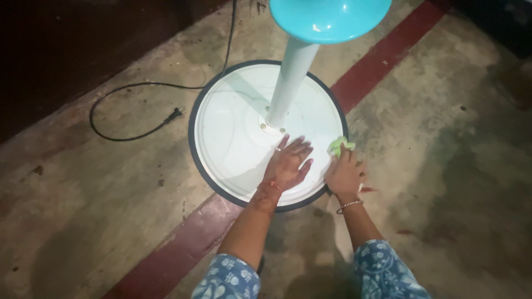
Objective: The person wipes the base, stand, motor housing, and front grill of a standing fan using a green cloth. They then wipe the top surface of a television set with the same cloth.
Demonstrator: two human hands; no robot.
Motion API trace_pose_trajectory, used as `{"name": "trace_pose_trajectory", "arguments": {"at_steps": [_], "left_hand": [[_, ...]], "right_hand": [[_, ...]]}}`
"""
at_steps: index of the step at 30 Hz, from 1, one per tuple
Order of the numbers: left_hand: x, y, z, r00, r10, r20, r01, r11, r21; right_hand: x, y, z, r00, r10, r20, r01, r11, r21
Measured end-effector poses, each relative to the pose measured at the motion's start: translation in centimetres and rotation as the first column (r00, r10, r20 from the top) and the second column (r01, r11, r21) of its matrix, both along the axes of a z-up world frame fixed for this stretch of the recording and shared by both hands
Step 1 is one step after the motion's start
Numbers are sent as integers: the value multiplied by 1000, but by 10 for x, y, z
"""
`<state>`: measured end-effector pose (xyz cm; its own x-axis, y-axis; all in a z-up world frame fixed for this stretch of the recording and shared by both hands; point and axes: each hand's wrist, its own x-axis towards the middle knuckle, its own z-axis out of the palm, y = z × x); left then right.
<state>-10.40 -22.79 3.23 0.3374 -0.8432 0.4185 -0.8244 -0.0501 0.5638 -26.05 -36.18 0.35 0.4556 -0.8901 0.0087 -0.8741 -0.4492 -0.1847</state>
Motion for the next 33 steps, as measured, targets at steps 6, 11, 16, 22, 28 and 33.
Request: {"name": "trace_pose_trajectory", "arguments": {"at_steps": [6, 11, 16, 22, 28, 33], "left_hand": [[10, 13, 70, 922, 229, -311, -315, 911, -265], [29, 10, 130, 861, 206, -464, -427, 790, -440], [48, -2, 165, 694, -28, -719, -479, 727, -492], [67, -8, 216, 410, -254, -876, -565, 683, -462], [95, -12, 247, 247, -242, -938, -578, 740, -344], [116, -22, 241, 298, -227, -927, -562, 744, -362]], "right_hand": [[-8, 17, -2, 999, -23, -25, 24, 999, 35], [-3, 27, 8, 998, -52, -47, 56, 995, 79], [-3, 25, 15, 1000, -21, 13, 19, 992, 122], [30, 0, 82, 903, 156, 401, -169, 986, -4], [108, -26, 239, 333, -66, 941, -492, 839, 233], [139, -27, 323, 272, -112, 956, -646, 715, 267]]}}
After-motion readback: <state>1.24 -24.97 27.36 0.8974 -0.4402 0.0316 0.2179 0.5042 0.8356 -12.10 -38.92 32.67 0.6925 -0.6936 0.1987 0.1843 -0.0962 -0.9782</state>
